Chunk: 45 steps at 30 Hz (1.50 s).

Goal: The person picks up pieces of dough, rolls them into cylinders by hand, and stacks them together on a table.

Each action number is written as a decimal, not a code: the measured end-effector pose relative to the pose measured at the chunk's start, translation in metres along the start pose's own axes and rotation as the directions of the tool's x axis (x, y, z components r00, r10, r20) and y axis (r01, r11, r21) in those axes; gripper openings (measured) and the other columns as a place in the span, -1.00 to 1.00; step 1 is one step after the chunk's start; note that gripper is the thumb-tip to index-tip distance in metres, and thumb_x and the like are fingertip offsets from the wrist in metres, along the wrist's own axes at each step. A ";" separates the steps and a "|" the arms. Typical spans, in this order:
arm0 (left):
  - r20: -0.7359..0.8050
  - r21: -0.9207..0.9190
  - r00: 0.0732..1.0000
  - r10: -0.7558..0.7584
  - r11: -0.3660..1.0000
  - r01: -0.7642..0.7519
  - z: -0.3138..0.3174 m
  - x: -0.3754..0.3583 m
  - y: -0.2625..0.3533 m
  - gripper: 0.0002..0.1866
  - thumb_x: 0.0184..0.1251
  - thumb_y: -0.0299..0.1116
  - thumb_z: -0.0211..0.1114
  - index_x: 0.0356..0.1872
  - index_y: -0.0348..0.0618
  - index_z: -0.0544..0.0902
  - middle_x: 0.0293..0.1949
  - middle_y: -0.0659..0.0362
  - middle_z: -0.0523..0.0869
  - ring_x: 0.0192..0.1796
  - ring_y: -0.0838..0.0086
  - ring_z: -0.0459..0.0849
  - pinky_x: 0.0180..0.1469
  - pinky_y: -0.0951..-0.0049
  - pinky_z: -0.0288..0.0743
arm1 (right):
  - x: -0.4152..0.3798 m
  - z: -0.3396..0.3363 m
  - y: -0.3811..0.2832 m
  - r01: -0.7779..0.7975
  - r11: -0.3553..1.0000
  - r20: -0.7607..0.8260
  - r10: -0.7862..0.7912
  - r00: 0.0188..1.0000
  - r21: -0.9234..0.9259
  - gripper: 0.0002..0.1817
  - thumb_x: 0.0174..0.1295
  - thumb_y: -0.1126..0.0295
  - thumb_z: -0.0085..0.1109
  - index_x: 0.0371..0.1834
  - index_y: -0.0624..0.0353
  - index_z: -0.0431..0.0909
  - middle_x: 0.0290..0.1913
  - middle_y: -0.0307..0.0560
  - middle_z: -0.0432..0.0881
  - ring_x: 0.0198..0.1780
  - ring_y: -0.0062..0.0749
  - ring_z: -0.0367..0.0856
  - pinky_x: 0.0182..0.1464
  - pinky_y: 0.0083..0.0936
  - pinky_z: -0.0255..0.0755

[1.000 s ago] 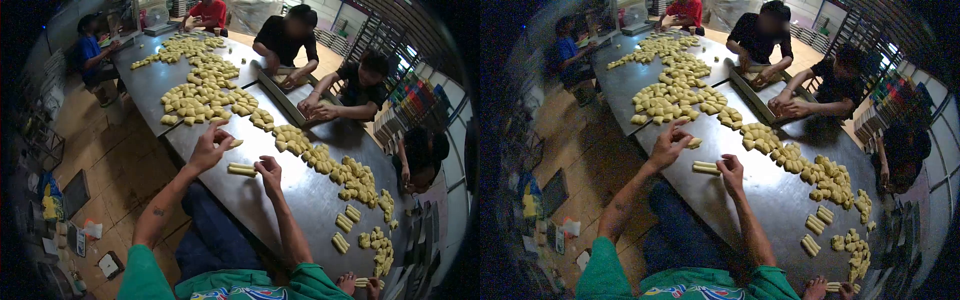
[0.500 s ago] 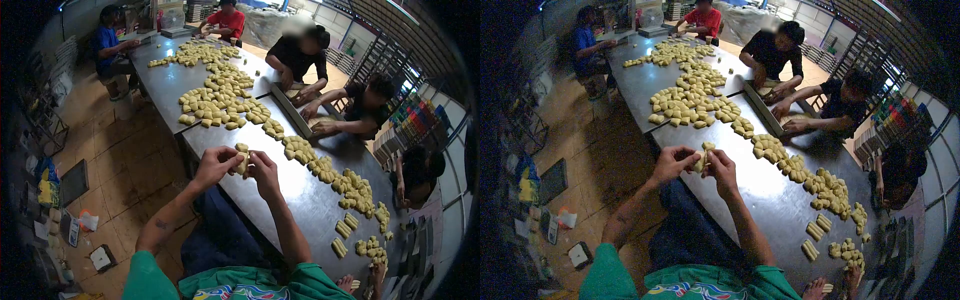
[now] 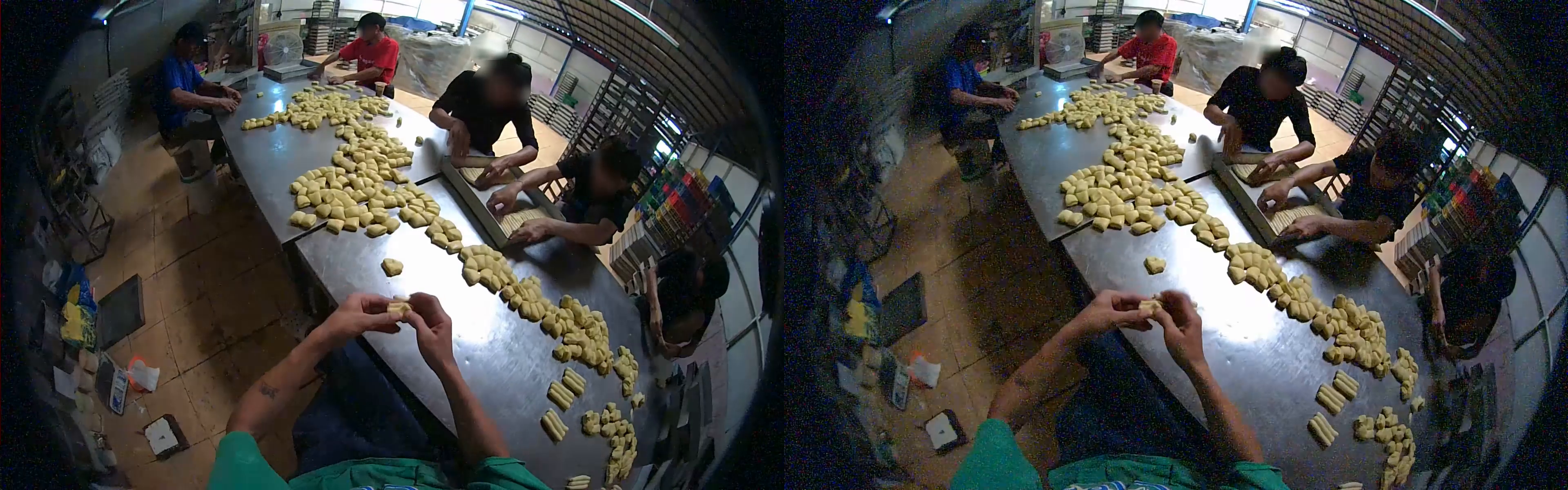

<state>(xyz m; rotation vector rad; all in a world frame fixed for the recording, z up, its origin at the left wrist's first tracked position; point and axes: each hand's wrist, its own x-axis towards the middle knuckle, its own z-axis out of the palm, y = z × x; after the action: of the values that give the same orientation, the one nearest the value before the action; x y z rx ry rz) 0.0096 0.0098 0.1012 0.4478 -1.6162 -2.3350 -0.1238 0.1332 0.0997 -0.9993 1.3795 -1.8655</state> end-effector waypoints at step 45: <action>-0.128 0.901 0.987 0.099 0.428 0.074 -0.048 0.028 -0.078 -0.60 -0.01 0.17 0.49 -0.45 0.06 0.77 -0.24 0.19 0.59 -0.03 0.27 0.52 0.10 0.22 0.20 | 0.011 -0.078 0.049 -0.484 0.690 0.162 0.648 0.744 -0.538 -0.66 0.23 0.19 0.33 -0.43 0.31 0.65 -0.55 -0.14 0.65 -0.53 -0.52 0.61 -0.46 -0.54 0.48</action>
<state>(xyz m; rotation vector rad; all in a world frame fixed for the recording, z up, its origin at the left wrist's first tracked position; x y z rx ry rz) -0.0008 -0.0151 0.0090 0.7829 -2.6599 -1.0934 -0.1941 0.1502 0.0419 -0.8984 1.7059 -0.8534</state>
